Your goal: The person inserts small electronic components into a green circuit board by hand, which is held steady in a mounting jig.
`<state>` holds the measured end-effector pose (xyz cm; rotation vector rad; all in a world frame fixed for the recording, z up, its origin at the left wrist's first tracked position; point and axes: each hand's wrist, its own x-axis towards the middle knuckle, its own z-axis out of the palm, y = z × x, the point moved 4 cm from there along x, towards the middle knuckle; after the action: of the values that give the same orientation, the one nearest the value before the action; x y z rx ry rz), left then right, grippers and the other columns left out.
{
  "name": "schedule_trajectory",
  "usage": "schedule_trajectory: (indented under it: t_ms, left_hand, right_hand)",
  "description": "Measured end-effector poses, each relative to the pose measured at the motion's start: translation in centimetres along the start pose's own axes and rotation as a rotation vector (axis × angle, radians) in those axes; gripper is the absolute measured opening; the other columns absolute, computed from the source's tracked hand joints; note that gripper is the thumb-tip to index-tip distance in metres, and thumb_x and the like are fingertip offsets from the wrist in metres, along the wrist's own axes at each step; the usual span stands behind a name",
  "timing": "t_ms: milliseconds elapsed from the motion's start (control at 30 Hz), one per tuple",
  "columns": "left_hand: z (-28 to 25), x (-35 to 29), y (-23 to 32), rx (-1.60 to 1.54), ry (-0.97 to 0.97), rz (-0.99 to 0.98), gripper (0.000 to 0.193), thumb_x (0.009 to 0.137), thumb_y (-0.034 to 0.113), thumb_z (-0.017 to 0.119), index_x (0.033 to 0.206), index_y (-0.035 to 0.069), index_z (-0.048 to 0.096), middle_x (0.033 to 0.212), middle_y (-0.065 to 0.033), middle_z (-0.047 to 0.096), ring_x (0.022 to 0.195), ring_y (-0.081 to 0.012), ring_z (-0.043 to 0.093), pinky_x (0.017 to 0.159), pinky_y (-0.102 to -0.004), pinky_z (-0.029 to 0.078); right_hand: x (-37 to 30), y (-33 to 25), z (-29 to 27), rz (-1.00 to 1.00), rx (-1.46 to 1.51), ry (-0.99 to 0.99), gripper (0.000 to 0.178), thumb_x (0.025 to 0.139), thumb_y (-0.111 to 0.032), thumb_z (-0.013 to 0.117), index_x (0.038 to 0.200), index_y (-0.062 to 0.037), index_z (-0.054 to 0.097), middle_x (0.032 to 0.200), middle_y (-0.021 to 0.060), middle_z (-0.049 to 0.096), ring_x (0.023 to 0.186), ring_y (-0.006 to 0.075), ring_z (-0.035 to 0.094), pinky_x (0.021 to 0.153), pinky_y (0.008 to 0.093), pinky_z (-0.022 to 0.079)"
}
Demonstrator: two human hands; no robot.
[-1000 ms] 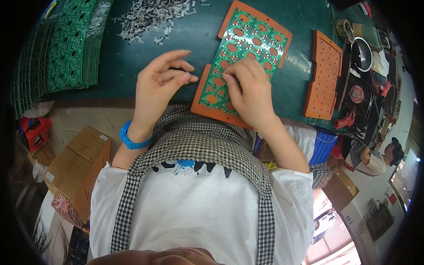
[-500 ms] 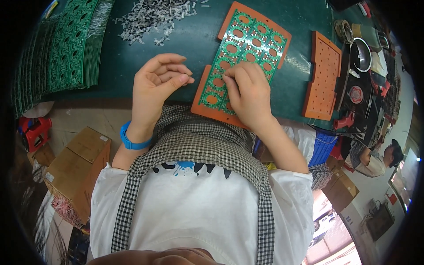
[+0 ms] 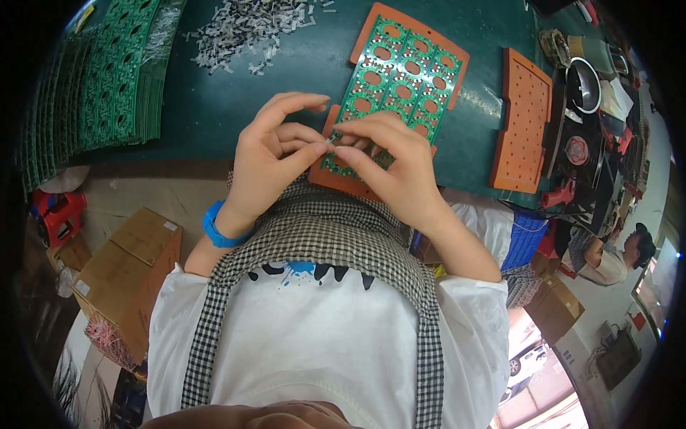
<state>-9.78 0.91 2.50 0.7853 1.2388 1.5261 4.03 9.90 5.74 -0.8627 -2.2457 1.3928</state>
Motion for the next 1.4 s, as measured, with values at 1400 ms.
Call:
schedule_trajectory:
  t_ms: [1400]
  left_hand:
    - [1.2,-0.8,1.4,0.495,-0.107,0.190,0.040,0.079,-0.006,0.064,0.118,0.003,0.060,0.088,-0.0094,0.067,0.080,-0.0168,0.068,0.073,-0.0270,0.055]
  right_hand:
    - [-0.5,-0.4,-0.1,0.055,0.040,-0.089,0.010,0.079,-0.005,0.072,0.086,-0.0002,0.068,0.081,0.0037,0.064,0.071,0.0104,0.057,0.061,0.0228,0.045]
